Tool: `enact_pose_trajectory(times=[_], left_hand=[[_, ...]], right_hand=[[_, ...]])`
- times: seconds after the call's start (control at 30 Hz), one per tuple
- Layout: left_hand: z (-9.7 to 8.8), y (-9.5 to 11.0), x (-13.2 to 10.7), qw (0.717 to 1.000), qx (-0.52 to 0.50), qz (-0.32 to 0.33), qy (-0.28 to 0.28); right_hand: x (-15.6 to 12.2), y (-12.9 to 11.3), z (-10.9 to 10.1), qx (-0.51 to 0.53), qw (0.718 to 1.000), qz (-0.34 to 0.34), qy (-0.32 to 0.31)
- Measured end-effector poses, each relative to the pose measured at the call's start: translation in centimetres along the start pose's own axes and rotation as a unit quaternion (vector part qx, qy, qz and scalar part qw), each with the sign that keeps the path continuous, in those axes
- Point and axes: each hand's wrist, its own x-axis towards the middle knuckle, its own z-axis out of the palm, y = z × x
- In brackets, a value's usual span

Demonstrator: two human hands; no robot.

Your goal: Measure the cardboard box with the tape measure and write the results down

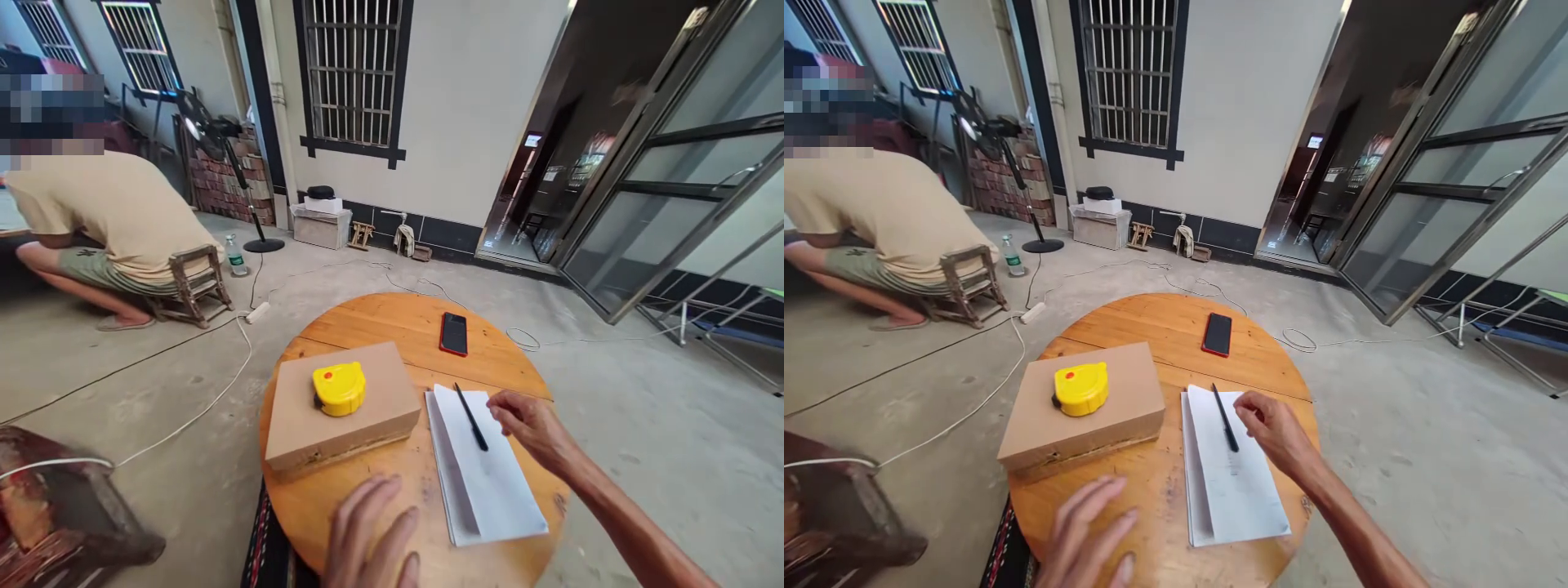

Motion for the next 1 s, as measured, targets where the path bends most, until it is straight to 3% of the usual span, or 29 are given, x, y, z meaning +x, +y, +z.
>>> enact_pose_trajectory(times=[0.1,0.2,0.3,0.37,0.47,0.53,0.6,0.77,1.0], left_hand=[[3.6,2.8,1.1,0.992,-0.027,0.117,-0.046],[6.7,5.8,1.9,0.976,-0.033,0.203,-0.073],[9.1,7.5,1.8,0.973,-0.04,0.221,-0.059],[10.1,7.5,1.4,0.971,-0.026,0.193,-0.14],[10.3,6.1,0.6,0.939,0.008,0.103,-0.327],[9.9,5.1,0.1,0.919,0.008,0.053,-0.39],[9.4,4.4,-0.3,0.91,-0.002,0.035,-0.412],[8.7,3.7,-0.4,0.9,-0.007,0.069,-0.43],[8.8,2.9,-0.2,0.902,-0.005,0.087,-0.423]], right_hand=[[-0.7,3.1,2.5,-0.113,0.993,0.03,0.024],[-0.7,3.5,4.8,-0.173,0.983,0.048,0.043],[0.0,3.0,6.3,-0.181,0.981,0.049,0.048],[0.4,2.9,6.8,-0.182,0.981,0.051,0.049],[0.7,3.3,6.8,-0.166,0.983,0.053,0.051],[0.4,4.2,6.3,-0.146,0.986,0.057,0.055],[-0.4,5.5,5.6,-0.118,0.989,0.067,0.064],[-3.3,8.9,5.1,-0.009,0.99,0.063,0.123],[-4.5,8.9,6.0,0.039,0.99,0.095,0.099]])
